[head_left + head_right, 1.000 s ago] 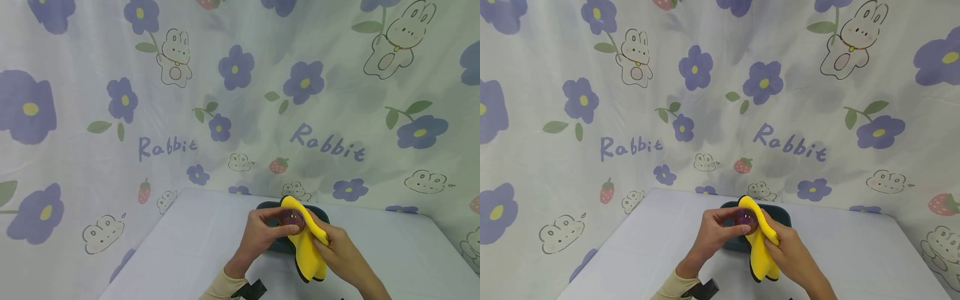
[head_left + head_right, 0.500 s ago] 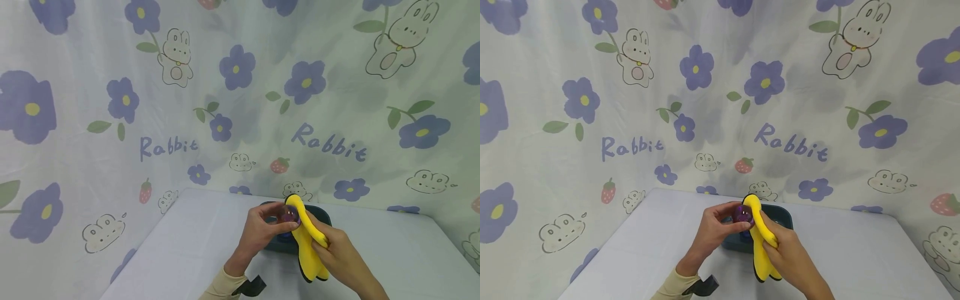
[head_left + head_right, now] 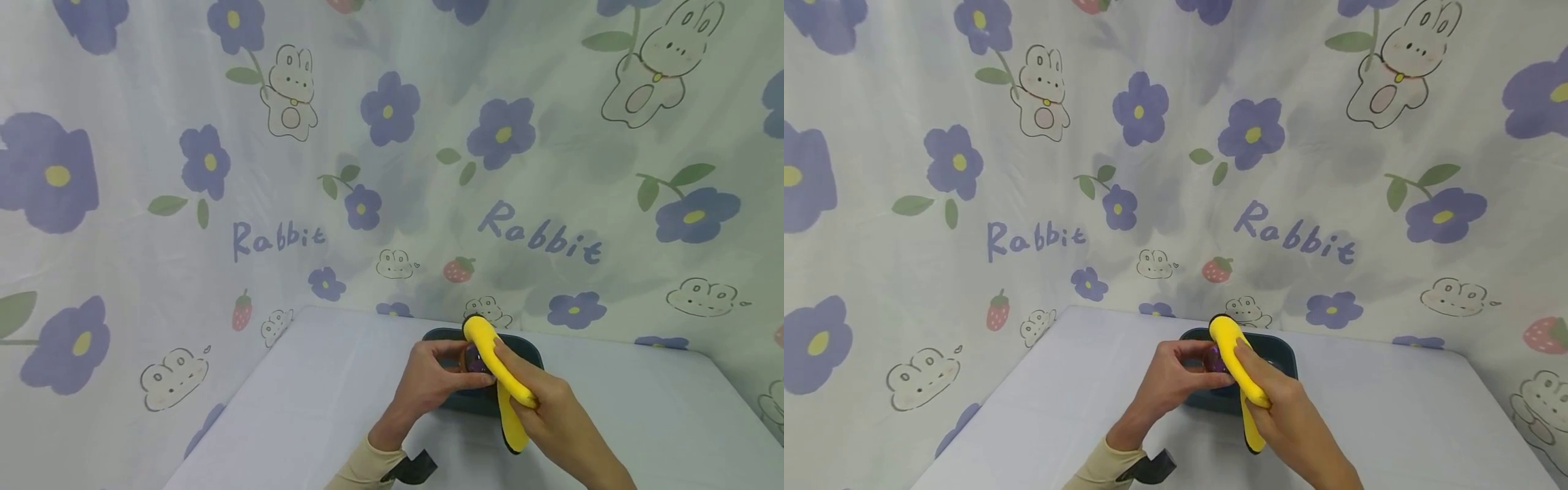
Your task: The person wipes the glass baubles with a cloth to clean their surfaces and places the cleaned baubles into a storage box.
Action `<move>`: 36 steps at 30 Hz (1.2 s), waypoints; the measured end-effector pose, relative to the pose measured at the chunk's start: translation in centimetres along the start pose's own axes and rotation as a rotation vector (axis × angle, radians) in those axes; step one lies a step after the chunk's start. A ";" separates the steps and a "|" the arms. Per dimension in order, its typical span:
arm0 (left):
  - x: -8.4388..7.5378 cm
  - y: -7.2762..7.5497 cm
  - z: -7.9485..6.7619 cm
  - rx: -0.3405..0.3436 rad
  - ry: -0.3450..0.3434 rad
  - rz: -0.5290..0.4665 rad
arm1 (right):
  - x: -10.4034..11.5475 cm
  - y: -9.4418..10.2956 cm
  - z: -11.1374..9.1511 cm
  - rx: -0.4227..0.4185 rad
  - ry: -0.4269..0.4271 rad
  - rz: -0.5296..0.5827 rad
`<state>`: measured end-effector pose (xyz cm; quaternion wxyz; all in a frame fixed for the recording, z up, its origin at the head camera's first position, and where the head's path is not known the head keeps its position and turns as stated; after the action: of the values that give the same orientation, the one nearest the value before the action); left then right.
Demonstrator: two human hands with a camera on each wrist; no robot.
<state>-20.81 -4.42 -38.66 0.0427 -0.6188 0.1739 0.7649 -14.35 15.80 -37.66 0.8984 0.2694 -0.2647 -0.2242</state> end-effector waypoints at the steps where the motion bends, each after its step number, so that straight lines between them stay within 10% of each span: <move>1: 0.0 0.0 0.0 0.007 -0.002 0.003 | 0.0 0.0 0.0 0.002 0.017 -0.016; 18: -0.2 -1.4 -0.7 0.109 -0.061 0.077 | -1.1 1.0 0.0 0.098 0.104 -0.093; 36: -0.3 -1.3 -0.8 0.160 -0.105 -0.013 | -3.1 1.3 -0.3 0.162 -0.123 0.298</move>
<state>-19.63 -3.37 -38.79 0.1061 -0.5737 0.2279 0.7795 -16.22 18.61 -38.19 0.8791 0.2844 -0.3735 -0.0826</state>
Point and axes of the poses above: each hand's wrist, its own z-axis towards the middle knuckle, its own y-axis out of the back of the hand, x = y × z, the point moved 1 cm from there along z, towards the middle knuckle, and after that the axes turned 7 degrees about y, right-handed, at the moved point
